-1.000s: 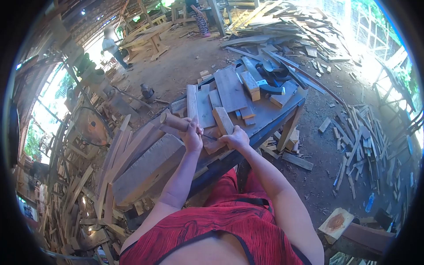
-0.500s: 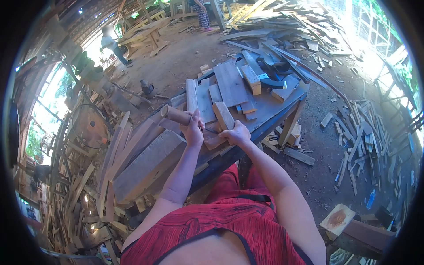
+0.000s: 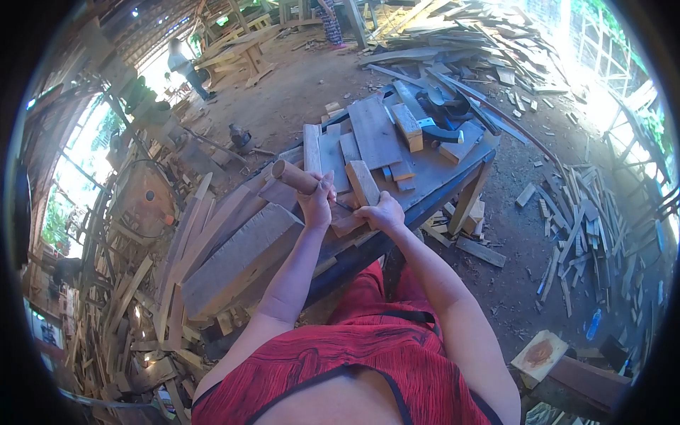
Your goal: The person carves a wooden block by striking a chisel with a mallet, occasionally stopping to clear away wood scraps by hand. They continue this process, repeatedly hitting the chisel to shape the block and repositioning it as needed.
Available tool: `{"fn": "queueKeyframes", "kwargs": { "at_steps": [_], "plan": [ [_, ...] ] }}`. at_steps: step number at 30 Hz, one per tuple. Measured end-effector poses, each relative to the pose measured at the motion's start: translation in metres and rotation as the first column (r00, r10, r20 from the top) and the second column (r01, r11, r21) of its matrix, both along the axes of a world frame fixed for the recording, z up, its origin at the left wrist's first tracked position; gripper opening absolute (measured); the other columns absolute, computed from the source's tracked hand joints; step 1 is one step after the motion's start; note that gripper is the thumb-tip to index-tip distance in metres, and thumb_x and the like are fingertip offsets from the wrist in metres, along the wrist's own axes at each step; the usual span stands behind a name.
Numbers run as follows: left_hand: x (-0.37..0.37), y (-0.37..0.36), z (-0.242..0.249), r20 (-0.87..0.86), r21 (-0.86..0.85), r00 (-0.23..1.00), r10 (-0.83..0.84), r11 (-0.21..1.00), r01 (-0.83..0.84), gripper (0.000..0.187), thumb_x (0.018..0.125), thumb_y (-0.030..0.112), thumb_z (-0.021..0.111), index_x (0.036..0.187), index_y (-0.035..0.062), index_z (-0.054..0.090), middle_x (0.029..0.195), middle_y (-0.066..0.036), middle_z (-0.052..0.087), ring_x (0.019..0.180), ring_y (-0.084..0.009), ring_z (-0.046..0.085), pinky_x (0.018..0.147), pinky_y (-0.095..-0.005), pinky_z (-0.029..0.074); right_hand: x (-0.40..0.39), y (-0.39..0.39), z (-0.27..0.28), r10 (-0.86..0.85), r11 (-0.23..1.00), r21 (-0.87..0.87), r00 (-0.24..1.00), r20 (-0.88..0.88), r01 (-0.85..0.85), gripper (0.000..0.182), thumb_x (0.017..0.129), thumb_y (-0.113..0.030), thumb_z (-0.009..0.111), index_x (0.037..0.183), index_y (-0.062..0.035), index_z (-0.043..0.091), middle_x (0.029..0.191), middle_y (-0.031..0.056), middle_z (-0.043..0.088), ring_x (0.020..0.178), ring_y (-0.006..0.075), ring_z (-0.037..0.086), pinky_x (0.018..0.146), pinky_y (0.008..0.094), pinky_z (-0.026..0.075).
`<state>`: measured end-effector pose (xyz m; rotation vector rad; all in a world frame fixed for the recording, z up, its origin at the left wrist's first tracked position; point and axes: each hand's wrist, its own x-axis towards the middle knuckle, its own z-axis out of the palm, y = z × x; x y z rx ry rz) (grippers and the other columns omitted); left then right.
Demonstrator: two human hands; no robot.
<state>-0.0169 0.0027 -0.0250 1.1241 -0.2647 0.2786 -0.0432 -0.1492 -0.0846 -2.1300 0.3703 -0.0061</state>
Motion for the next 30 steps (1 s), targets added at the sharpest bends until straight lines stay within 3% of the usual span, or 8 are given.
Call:
{"fn": "queueKeyframes", "kwargs": {
  "at_steps": [30],
  "plan": [
    [0.0026, -0.0040, -0.0023, 0.021, 0.030, 1.000, 0.005, 1.000, -0.006, 0.024, 0.080, 0.008, 0.072, 0.075, 0.0109, 0.048, 0.056, 0.002, 0.048, 0.045, -0.0070, 0.048, 0.042, -0.0202, 0.036, -0.0001, 0.0005, 0.0042, 0.003, 1.000, 0.010, 0.999, -0.036, -0.002, 0.073, 0.053, -0.048, 0.078, 0.102, 0.0024, 0.058, 0.097, 0.0204, 0.066, 0.096, 0.0325, 0.064, 0.085, 0.0364, 0.047]
  ]
}}
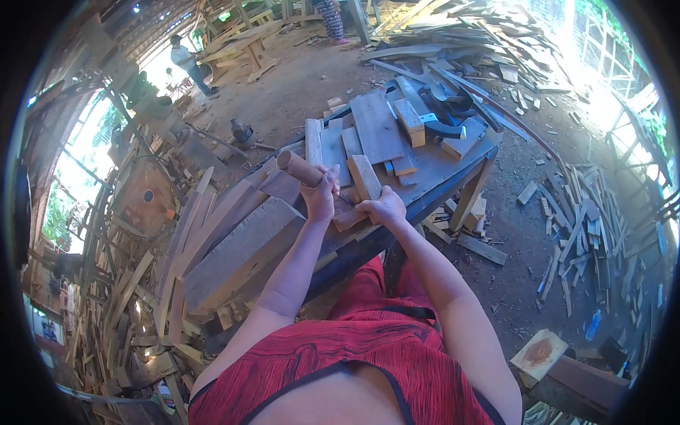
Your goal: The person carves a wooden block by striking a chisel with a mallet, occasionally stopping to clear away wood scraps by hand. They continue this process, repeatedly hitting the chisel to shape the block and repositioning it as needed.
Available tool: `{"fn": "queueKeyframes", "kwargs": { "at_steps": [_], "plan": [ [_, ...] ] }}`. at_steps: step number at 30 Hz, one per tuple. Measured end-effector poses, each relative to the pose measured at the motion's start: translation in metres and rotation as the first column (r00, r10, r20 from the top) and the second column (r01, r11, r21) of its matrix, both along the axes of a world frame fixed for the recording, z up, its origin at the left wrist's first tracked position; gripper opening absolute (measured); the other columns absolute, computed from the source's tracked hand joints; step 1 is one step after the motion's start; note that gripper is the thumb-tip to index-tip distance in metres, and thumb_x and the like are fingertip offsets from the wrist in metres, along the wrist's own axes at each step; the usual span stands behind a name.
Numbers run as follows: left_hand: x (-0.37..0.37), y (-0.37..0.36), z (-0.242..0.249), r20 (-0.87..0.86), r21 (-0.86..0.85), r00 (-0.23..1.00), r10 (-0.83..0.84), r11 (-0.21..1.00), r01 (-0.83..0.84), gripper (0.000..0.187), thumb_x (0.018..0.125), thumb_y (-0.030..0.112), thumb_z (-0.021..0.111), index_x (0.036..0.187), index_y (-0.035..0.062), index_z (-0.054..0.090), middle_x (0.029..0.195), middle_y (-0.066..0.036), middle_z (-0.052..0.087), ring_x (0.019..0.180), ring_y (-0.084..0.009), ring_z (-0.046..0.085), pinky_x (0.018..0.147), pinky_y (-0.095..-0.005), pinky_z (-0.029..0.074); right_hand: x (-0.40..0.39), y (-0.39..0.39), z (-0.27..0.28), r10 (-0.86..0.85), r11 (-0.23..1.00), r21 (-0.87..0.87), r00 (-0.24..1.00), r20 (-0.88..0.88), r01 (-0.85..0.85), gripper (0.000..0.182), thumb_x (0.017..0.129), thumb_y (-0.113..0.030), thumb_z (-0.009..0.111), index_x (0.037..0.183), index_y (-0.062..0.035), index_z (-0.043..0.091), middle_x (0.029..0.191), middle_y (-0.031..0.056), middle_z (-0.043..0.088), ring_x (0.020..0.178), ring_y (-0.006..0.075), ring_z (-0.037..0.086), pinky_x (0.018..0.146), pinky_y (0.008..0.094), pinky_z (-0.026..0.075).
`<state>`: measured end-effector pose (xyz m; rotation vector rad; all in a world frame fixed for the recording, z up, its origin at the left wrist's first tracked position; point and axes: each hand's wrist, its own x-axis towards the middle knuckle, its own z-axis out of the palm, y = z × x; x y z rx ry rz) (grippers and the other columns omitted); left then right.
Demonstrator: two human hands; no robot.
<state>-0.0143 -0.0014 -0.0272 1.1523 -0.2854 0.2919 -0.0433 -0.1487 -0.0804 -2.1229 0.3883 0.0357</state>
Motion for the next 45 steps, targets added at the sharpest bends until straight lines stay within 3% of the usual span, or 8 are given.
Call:
{"fn": "queueKeyframes", "kwargs": {
  "at_steps": [14, 17, 20, 34, 45],
  "plan": [
    [-0.0001, -0.0013, 0.0033, -0.004, 0.011, 1.000, 0.011, 1.000, -0.011, 0.025, 0.080, 0.008, 0.071, 0.071, 0.0111, 0.048, 0.053, 0.002, 0.048, 0.043, -0.0071, 0.046, 0.041, -0.0204, 0.035, 0.0007, -0.0004, -0.0032, 0.001, 1.000, -0.014, 1.000, 0.018, -0.001, 0.074, 0.053, -0.049, 0.078, 0.102, 0.0025, 0.058, 0.098, 0.0213, 0.065, 0.097, 0.0330, 0.063, 0.086, 0.0370, 0.047],
    [-0.0004, -0.0010, 0.0032, -0.015, 0.013, 1.000, -0.010, 1.000, 0.010, 0.025, 0.080, 0.007, 0.072, 0.073, 0.0110, 0.049, 0.059, 0.003, 0.049, 0.046, -0.0040, 0.046, 0.042, -0.0184, 0.036, 0.0001, -0.0004, -0.0025, -0.001, 1.000, -0.012, 1.000, 0.025, 0.001, 0.073, 0.053, -0.049, 0.077, 0.102, 0.0024, 0.058, 0.097, 0.0212, 0.066, 0.097, 0.0329, 0.063, 0.085, 0.0370, 0.047],
    [-0.0009, -0.0025, 0.0048, -0.013, 0.025, 1.000, 0.016, 1.000, -0.016, 0.026, 0.080, 0.009, 0.072, 0.070, 0.0115, 0.048, 0.053, 0.002, 0.048, 0.042, -0.0069, 0.045, 0.041, -0.0202, 0.035, -0.0024, -0.0002, 0.0020, -0.001, 1.000, -0.010, 1.000, 0.020, 0.001, 0.073, 0.053, -0.049, 0.077, 0.101, 0.0024, 0.058, 0.097, 0.0210, 0.066, 0.096, 0.0327, 0.064, 0.085, 0.0368, 0.047],
    [-0.0027, -0.0021, 0.0058, -0.024, 0.010, 1.000, -0.008, 1.000, 0.008, 0.026, 0.079, 0.009, 0.073, 0.081, 0.0102, 0.047, 0.060, 0.001, 0.049, 0.046, -0.0078, 0.048, 0.043, -0.0209, 0.038, -0.0021, -0.0018, -0.0027, -0.012, 0.999, 0.031, 0.999, 0.039, 0.011, 0.070, 0.052, -0.049, 0.078, 0.097, 0.0017, 0.059, 0.095, 0.0211, 0.066, 0.094, 0.0327, 0.064, 0.083, 0.0373, 0.048],
    [-0.0026, -0.0030, 0.0045, -0.019, 0.021, 1.000, -0.010, 1.000, 0.010, 0.027, 0.079, 0.009, 0.073, 0.081, 0.0103, 0.046, 0.060, 0.001, 0.048, 0.046, -0.0083, 0.048, 0.043, -0.0213, 0.038, -0.0025, -0.0018, -0.0032, -0.006, 1.000, -0.005, 0.999, 0.035, 0.006, 0.069, 0.052, -0.049, 0.079, 0.095, 0.0013, 0.060, 0.095, 0.0211, 0.066, 0.094, 0.0323, 0.064, 0.082, 0.0373, 0.048]
  ]
}}
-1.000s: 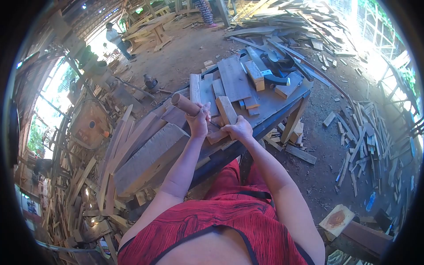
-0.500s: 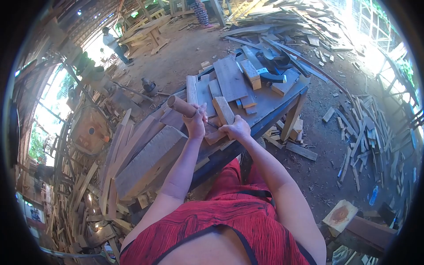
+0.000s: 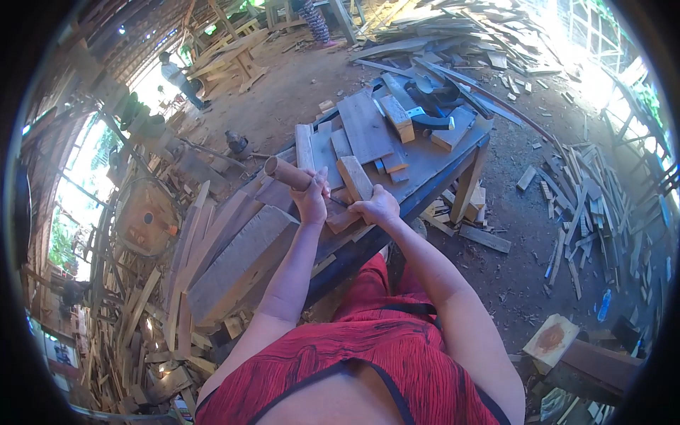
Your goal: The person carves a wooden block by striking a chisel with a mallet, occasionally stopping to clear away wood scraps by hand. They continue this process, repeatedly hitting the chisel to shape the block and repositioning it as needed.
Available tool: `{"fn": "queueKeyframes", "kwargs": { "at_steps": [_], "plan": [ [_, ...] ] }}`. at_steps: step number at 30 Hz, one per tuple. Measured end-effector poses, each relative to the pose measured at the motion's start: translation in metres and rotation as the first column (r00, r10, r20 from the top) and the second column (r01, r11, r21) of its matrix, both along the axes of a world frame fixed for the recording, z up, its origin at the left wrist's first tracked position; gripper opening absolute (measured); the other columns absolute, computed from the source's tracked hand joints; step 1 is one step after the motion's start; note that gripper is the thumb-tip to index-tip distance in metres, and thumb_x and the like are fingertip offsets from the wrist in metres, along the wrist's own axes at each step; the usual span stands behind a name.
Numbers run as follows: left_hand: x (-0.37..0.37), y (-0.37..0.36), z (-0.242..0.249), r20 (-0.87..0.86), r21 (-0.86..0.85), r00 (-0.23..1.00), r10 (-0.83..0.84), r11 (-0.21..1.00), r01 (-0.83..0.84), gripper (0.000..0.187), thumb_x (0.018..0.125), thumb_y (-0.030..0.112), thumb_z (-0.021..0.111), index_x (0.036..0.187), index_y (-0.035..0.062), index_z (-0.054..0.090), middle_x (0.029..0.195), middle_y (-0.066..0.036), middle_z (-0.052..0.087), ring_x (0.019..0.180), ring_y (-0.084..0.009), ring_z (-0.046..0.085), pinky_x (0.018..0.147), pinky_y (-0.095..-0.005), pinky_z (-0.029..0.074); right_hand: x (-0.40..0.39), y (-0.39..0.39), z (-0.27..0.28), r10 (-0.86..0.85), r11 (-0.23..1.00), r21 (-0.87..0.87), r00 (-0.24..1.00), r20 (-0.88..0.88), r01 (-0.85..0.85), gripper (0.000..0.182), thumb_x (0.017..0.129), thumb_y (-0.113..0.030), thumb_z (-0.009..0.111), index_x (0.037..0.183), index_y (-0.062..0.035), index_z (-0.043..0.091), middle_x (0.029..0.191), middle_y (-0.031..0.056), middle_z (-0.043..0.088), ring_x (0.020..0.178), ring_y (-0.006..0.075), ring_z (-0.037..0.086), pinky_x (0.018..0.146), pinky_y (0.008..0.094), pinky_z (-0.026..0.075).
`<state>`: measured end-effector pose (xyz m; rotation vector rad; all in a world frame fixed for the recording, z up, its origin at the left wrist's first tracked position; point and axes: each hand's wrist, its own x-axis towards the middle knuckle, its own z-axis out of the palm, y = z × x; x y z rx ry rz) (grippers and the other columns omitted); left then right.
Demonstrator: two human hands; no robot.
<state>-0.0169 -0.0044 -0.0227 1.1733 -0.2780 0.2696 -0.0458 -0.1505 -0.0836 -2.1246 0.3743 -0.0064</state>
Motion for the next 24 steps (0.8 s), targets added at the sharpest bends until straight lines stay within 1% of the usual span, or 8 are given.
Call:
{"fn": "queueKeyframes", "kwargs": {
  "at_steps": [8, 10, 17, 19, 20, 21, 23, 24],
  "plan": [
    [0.001, 0.002, 0.001, -0.010, 0.009, 1.000, -0.017, 1.000, 0.017, 0.025, 0.080, 0.007, 0.072, 0.081, 0.0103, 0.047, 0.061, 0.001, 0.048, 0.046, -0.0083, 0.048, 0.044, -0.0212, 0.038, -0.002, -0.001, 0.004, 0.001, 1.000, -0.001, 1.000, -0.011, -0.001, 0.071, 0.052, -0.049, 0.078, 0.097, 0.0018, 0.059, 0.096, 0.0213, 0.066, 0.095, 0.0325, 0.064, 0.084, 0.0372, 0.048],
    [0.004, 0.006, 0.002, -0.017, 0.028, 0.992, -0.122, 0.992, 0.123, 0.025, 0.079, 0.005, 0.072, 0.080, 0.0101, 0.048, 0.061, 0.001, 0.049, 0.047, -0.0085, 0.049, 0.044, -0.0214, 0.038, -0.002, -0.001, 0.005, 0.005, 1.000, 0.006, 1.000, -0.016, -0.004, 0.071, 0.052, -0.049, 0.078, 0.098, 0.0019, 0.059, 0.097, 0.0214, 0.066, 0.096, 0.0326, 0.064, 0.084, 0.0373, 0.048],
    [0.009, 0.015, 0.011, -0.016, -0.005, 0.957, -0.288, 0.958, 0.288, 0.021, 0.079, 0.004, 0.070, 0.079, 0.0098, 0.050, 0.061, 0.001, 0.050, 0.046, -0.0084, 0.047, 0.044, -0.0209, 0.037, 0.001, 0.000, 0.002, 0.013, 1.000, 0.006, 0.999, -0.029, -0.013, 0.072, 0.052, -0.049, 0.078, 0.100, 0.0018, 0.059, 0.098, 0.0215, 0.066, 0.097, 0.0333, 0.063, 0.085, 0.0380, 0.048],
    [0.009, 0.023, 0.021, -0.078, -0.019, 0.940, -0.333, 0.943, 0.332, 0.019, 0.078, 0.005, 0.069, 0.079, 0.0096, 0.050, 0.061, 0.001, 0.049, 0.045, -0.0081, 0.046, 0.043, -0.0208, 0.037, 0.001, -0.002, 0.001, 0.004, 1.000, 0.006, 1.000, -0.027, -0.004, 0.072, 0.052, -0.049, 0.078, 0.099, 0.0017, 0.059, 0.098, 0.0215, 0.066, 0.098, 0.0336, 0.063, 0.085, 0.0383, 0.048],
    [0.010, 0.028, 0.026, -0.056, 0.035, 0.942, -0.331, 0.942, 0.333, 0.020, 0.077, 0.004, 0.070, 0.079, 0.0092, 0.050, 0.061, 0.001, 0.049, 0.045, -0.0077, 0.046, 0.043, -0.0209, 0.036, 0.002, -0.001, -0.001, -0.012, 1.000, 0.000, 1.000, -0.006, 0.012, 0.070, 0.052, -0.048, 0.078, 0.096, 0.0023, 0.059, 0.095, 0.0216, 0.066, 0.095, 0.0330, 0.064, 0.083, 0.0377, 0.048],
    [0.009, 0.027, 0.033, -0.066, 0.032, 0.944, -0.322, 0.945, 0.325, 0.020, 0.077, 0.004, 0.070, 0.079, 0.0092, 0.050, 0.061, 0.001, 0.049, 0.045, -0.0077, 0.046, 0.043, -0.0209, 0.036, 0.002, 0.001, -0.003, -0.024, 1.000, -0.003, 1.000, 0.012, 0.024, 0.067, 0.052, -0.048, 0.079, 0.092, 0.0028, 0.059, 0.093, 0.0217, 0.065, 0.092, 0.0324, 0.064, 0.081, 0.0371, 0.048],
    [0.008, 0.028, 0.040, -0.006, 0.120, 0.965, -0.262, 0.958, 0.260, 0.020, 0.077, 0.003, 0.070, 0.078, 0.0087, 0.051, 0.061, 0.001, 0.049, 0.045, -0.0077, 0.047, 0.043, -0.0206, 0.035, 0.005, 0.001, -0.005, -0.018, 1.000, -0.023, 1.000, 0.021, 0.018, 0.067, 0.051, -0.048, 0.079, 0.091, 0.0027, 0.059, 0.091, 0.0214, 0.066, 0.091, 0.0326, 0.064, 0.080, 0.0373, 0.048],
    [0.006, 0.027, 0.042, -0.029, 0.117, 0.968, -0.248, 0.961, 0.250, 0.020, 0.077, 0.003, 0.070, 0.078, 0.0087, 0.051, 0.061, 0.001, 0.049, 0.045, -0.0077, 0.047, 0.043, -0.0206, 0.035, 0.005, 0.001, -0.007, -0.023, 0.999, -0.042, 0.999, 0.041, 0.025, 0.067, 0.051, -0.048, 0.079, 0.091, 0.0026, 0.059, 0.090, 0.0211, 0.066, 0.090, 0.0328, 0.064, 0.080, 0.0375, 0.048]
  ]
}}
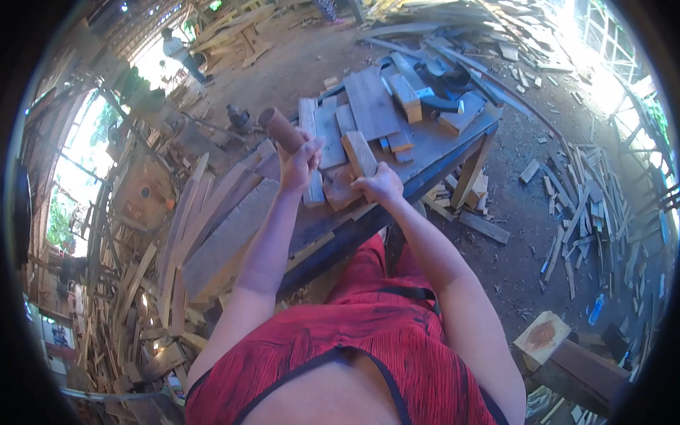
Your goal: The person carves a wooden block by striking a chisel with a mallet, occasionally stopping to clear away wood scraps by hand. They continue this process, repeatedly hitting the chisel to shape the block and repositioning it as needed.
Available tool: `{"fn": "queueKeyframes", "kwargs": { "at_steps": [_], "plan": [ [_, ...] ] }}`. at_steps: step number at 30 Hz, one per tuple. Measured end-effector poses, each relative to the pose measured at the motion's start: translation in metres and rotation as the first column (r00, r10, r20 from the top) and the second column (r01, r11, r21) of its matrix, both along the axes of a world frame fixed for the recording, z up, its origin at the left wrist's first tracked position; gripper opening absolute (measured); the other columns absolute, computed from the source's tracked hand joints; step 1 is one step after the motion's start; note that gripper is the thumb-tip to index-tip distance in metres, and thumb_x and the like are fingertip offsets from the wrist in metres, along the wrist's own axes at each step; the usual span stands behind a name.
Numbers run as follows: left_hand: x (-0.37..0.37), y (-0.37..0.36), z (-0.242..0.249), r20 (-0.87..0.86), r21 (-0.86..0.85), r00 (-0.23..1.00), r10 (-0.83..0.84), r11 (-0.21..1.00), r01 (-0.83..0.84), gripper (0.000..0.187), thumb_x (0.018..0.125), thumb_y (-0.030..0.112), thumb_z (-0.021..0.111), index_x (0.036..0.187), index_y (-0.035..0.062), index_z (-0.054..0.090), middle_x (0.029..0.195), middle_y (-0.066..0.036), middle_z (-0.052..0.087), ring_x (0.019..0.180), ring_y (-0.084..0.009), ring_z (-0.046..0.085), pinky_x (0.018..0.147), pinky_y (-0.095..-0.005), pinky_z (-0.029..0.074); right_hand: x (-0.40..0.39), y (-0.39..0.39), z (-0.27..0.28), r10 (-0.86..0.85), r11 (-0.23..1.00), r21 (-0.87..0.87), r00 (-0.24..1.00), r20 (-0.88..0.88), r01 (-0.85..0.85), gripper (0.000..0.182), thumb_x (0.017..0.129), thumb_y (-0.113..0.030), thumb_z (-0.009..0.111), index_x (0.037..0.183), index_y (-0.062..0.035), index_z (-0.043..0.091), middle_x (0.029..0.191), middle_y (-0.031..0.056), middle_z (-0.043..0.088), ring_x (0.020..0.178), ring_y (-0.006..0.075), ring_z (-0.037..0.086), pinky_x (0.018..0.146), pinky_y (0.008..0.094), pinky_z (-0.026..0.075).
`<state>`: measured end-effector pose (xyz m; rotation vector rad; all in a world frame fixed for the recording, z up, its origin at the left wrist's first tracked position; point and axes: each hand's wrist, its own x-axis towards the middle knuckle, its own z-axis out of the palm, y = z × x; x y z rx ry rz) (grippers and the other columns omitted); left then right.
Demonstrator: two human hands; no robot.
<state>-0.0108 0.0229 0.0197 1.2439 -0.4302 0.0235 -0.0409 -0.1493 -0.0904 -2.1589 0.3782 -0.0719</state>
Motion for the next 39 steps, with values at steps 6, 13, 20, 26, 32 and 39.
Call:
{"fn": "queueKeyframes", "kwargs": {
  "at_steps": [6, 13, 20, 26, 32, 39],
  "plan": [
    [0.003, -0.011, -0.015, 0.014, 0.010, 0.999, 0.046, 0.999, -0.046, 0.022, 0.076, 0.007, 0.073, 0.074, 0.0092, 0.051, 0.060, 0.002, 0.050, 0.046, -0.0070, 0.047, 0.043, -0.0200, 0.036, 0.001, -0.002, 0.000, 0.031, 0.998, 0.053, 0.998, -0.058, -0.028, 0.071, 0.052, -0.049, 0.078, 0.098, 0.0018, 0.058, 0.096, 0.0216, 0.066, 0.096, 0.0340, 0.064, 0.084, 0.0383, 0.048],
    [0.006, -0.018, -0.023, -0.023, 0.057, 0.996, 0.085, 0.995, -0.084, 0.022, 0.076, 0.007, 0.073, 0.070, 0.0104, 0.052, 0.058, 0.002, 0.051, 0.045, -0.0055, 0.047, 0.041, -0.0184, 0.034, 0.001, -0.002, 0.002, 0.035, 0.998, 0.045, 0.998, -0.051, -0.033, 0.072, 0.052, -0.049, 0.078, 0.098, 0.0017, 0.058, 0.098, 0.0214, 0.066, 0.097, 0.0336, 0.063, 0.084, 0.0376, 0.048],
    [0.010, -0.031, -0.020, 0.006, 0.137, 0.982, 0.187, 0.973, -0.186, 0.026, 0.077, 0.008, 0.073, 0.065, 0.0115, 0.050, 0.056, 0.004, 0.050, 0.044, -0.0040, 0.045, 0.041, -0.0191, 0.034, 0.002, -0.003, 0.001, 0.045, 0.998, 0.055, 0.998, -0.039, -0.043, 0.071, 0.052, -0.049, 0.078, 0.096, 0.0019, 0.059, 0.097, 0.0216, 0.066, 0.096, 0.0335, 0.063, 0.084, 0.0378, 0.048],
    [0.015, -0.025, -0.024, -0.013, 0.060, 0.966, 0.260, 0.964, -0.258, 0.027, 0.078, 0.009, 0.072, 0.064, 0.0114, 0.050, 0.056, 0.005, 0.050, 0.044, -0.0039, 0.045, 0.043, -0.0204, 0.037, 0.001, -0.005, -0.003, 0.067, 0.992, 0.113, 0.997, -0.038, -0.063, 0.069, 0.052, -0.047, 0.079, 0.096, 0.0028, 0.059, 0.094, 0.0206, 0.066, 0.092, 0.0312, 0.065, 0.081, 0.0369, 0.048],
    [0.009, -0.024, -0.025, 0.007, 0.134, 0.954, 0.299, 0.945, -0.297, 0.021, 0.078, 0.006, 0.072, 0.069, 0.0096, 0.053, 0.060, 0.004, 0.052, 0.048, -0.0042, 0.048, 0.046, -0.0216, 0.039, 0.006, -0.024, 0.009, 0.143, 0.959, 0.244, 0.990, 0.017, -0.143, 0.064, 0.052, -0.039, 0.083, 0.095, 0.0028, 0.061, 0.082, 0.0132, 0.066, 0.077, 0.0242, 0.065, 0.072, 0.0339, 0.050],
    [0.007, -0.029, -0.033, 0.073, 0.210, 0.957, 0.282, 0.933, -0.291, 0.017, 0.074, 0.006, 0.074, 0.078, 0.0044, 0.058, 0.070, 0.003, 0.058, 0.061, -0.0044, 0.050, 0.055, -0.0228, 0.043, -0.013, -0.027, 0.171, 0.152, 0.899, 0.280, 0.840, 0.521, -0.337, 0.057, 0.054, -0.034, 0.083, 0.090, 0.0031, 0.060, 0.079, 0.0112, 0.063, 0.072, 0.0166, 0.060, 0.065, 0.0324, 0.047]
  ]
}}
